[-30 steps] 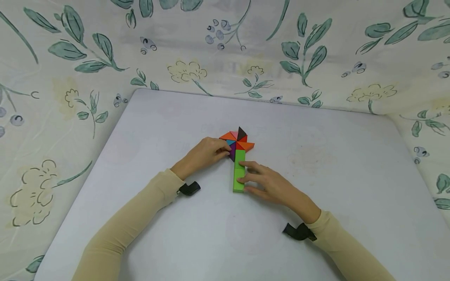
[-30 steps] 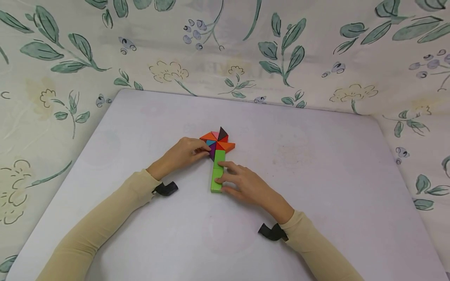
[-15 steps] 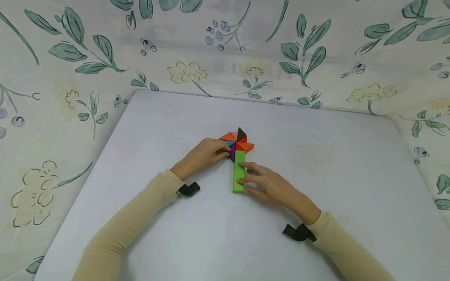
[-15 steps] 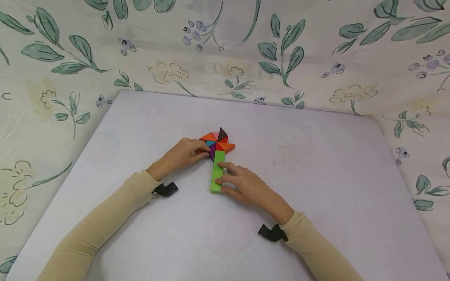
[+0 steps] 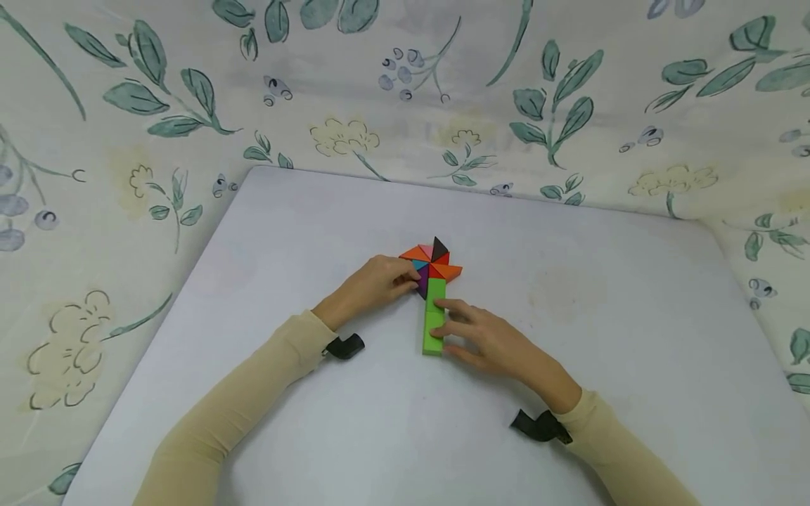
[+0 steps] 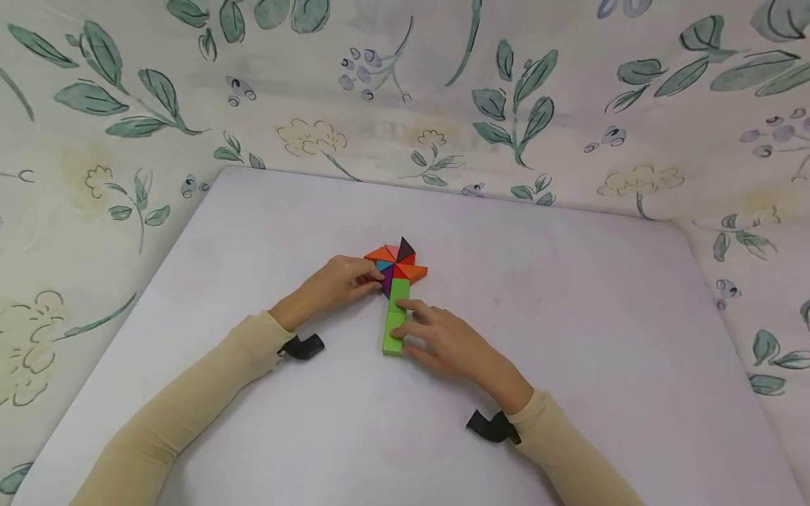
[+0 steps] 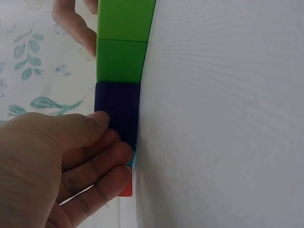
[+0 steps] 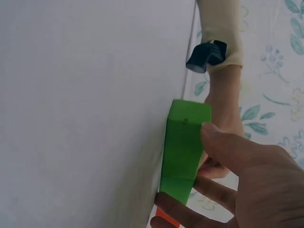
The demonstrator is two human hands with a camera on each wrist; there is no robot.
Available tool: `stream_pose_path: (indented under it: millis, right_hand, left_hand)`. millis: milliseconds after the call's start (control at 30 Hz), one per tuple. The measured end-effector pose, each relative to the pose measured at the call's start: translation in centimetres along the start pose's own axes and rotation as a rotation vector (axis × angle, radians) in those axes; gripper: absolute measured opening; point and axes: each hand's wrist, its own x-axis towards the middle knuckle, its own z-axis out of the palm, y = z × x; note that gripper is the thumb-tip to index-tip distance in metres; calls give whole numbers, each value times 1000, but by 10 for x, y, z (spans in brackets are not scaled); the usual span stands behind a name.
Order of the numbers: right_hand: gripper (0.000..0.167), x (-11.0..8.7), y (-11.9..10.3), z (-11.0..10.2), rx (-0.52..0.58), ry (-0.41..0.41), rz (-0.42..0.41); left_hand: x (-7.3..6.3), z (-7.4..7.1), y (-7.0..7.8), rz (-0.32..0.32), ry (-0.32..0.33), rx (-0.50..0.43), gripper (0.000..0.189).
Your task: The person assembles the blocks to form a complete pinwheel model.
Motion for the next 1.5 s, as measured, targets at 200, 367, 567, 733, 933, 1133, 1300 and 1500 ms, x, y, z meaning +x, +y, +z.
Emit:
stream_pose_path:
  millis: [200, 367, 567, 733, 933, 1133, 1300, 1500]
  right_hand:
    - [28, -5, 1, -2, -28, -2, -2]
    - [27, -6, 1, -1, -18, 11, 8]
    - [27, -8, -1, 2, -14, 9, 22]
    - [30, -8, -3, 4, -27, 15, 23]
    - [31, -5, -1, 2, -48, 25, 11]
    - [32, -3, -1, 2, -55, 19, 6]
    - [33, -4, 1, 0, -61, 14, 11]
    - [44, -9, 9, -9, 2, 27, 25]
  left_hand:
    - [6, 5, 2, -2, -10, -6, 11]
    - [7, 6, 3, -2, -10, -15, 12]
    - [4, 10, 3, -12, -18, -26, 12]
    - [3, 10, 1, -1, -15, -24, 11]
    - [4, 5, 1, -1, 2, -15, 11]
    - [3, 5, 1, -8, -11, -12, 12]
    - [4, 3, 2, -2, -15, -16, 16]
    - [1, -8, 4, -1, 35, 9, 18]
